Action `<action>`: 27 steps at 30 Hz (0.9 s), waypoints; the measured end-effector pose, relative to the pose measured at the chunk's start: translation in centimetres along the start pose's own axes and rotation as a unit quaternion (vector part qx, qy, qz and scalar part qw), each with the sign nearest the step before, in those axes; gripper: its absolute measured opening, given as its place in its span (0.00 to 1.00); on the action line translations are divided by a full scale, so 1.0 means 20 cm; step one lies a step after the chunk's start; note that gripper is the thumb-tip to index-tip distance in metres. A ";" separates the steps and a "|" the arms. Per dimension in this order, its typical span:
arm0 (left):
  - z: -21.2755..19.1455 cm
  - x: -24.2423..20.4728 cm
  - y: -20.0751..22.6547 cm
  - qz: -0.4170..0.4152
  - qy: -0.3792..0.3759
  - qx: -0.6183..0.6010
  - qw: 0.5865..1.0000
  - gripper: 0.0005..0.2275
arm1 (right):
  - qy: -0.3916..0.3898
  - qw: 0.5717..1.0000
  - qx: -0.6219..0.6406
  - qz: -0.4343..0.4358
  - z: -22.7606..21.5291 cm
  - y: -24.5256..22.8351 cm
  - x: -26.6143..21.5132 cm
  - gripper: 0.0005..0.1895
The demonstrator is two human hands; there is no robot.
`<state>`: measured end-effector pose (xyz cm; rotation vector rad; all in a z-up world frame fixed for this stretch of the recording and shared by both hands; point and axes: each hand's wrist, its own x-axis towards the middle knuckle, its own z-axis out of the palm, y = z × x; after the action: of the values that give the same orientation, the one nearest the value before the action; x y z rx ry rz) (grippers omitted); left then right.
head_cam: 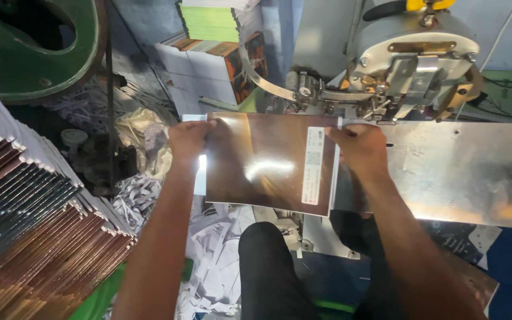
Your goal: The person repeatedly picks up book covers, places them under a binding machine, and operates the lever to bind them. The person then removes the bound books and stacks them on the floor.
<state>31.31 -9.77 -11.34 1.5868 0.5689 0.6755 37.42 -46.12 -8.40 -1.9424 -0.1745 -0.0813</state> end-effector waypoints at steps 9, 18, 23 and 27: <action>0.24 -0.21 0.13 0.020 0.011 0.156 0.988 0.11 | 0.107 0.991 -0.069 -0.034 -0.22 0.09 -0.05 0.17; 0.43 -0.34 0.20 0.043 -0.058 0.081 0.994 0.09 | 0.181 0.955 -0.196 -0.134 -0.39 0.20 -0.02 0.21; 0.49 -0.36 0.20 0.021 -0.081 0.047 0.995 0.09 | 0.217 0.890 -0.340 -0.214 -0.50 0.23 -0.02 0.32; 0.49 -0.37 0.23 0.018 -0.070 0.061 0.996 0.08 | 0.136 0.859 -0.352 -0.347 -0.57 0.28 0.02 0.29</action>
<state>32.90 -22.47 -8.26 1.7469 0.4849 0.5599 39.09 -58.66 -9.31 -2.4588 -0.7350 -1.0188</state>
